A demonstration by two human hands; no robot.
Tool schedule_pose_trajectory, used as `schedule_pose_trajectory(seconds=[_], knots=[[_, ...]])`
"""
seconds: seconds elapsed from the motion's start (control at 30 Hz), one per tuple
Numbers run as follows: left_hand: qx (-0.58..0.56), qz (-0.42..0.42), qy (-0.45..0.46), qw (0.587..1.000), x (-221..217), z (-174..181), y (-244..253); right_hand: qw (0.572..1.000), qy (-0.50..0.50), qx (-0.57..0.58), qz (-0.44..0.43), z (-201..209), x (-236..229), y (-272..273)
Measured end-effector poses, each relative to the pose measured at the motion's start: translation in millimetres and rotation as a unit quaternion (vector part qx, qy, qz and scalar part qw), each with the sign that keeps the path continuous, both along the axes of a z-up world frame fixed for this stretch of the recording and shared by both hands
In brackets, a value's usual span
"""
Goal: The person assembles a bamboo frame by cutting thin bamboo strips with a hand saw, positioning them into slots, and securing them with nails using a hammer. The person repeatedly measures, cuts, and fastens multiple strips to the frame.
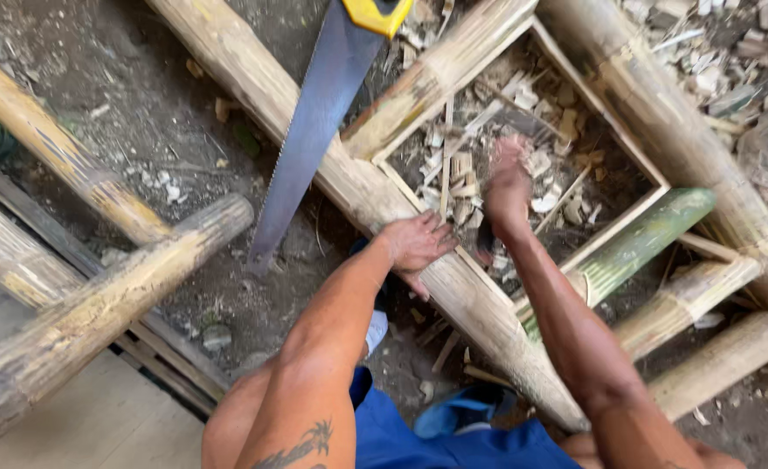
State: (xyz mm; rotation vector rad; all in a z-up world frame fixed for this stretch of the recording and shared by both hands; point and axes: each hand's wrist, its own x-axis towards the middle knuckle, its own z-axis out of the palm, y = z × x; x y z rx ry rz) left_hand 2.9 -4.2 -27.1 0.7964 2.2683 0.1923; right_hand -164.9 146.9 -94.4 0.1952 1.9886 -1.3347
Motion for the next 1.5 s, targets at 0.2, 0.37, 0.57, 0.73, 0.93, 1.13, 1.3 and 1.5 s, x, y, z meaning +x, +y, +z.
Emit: schedule_pose_trajectory(seconds=[0.2, 0.37, 0.57, 0.73, 0.93, 1.13, 1.3, 1.5], knots=[[-0.002, 0.0, -0.027, 1.0, -3, -2, 1, 0.985, 0.071, -0.001, 0.157, 35, -6, 1], [-0.02, -0.022, -0.044, 0.999, 0, 5, 3, 0.974, 0.148, -0.087, 0.149, 55, 5, -8], [-0.028, -0.012, -0.051, 0.998, -6, 11, 0, 0.979, -0.101, 0.092, 0.153, 56, -6, -7], [-0.036, -0.025, -0.043, 0.998, -4, 7, -1, 0.983, 0.061, 0.022, 0.173, 59, -2, -15], [-0.02, -0.015, -0.055, 0.998, -1, 14, 5, 0.973, -0.017, 0.073, 0.216, 79, 7, -20], [-0.015, -0.01, -0.042, 0.999, 7, 6, 10, 0.898, -0.032, 0.037, 0.437, 77, 15, -15], [0.001, 0.016, -0.028, 0.999, -1, 12, 2, 0.955, -0.02, 0.1, 0.279, 114, -6, 30], [0.006, -0.019, 0.129, 0.991, 1, 17, 9, 0.929, -0.063, 0.223, 0.29, 161, -11, 160]])
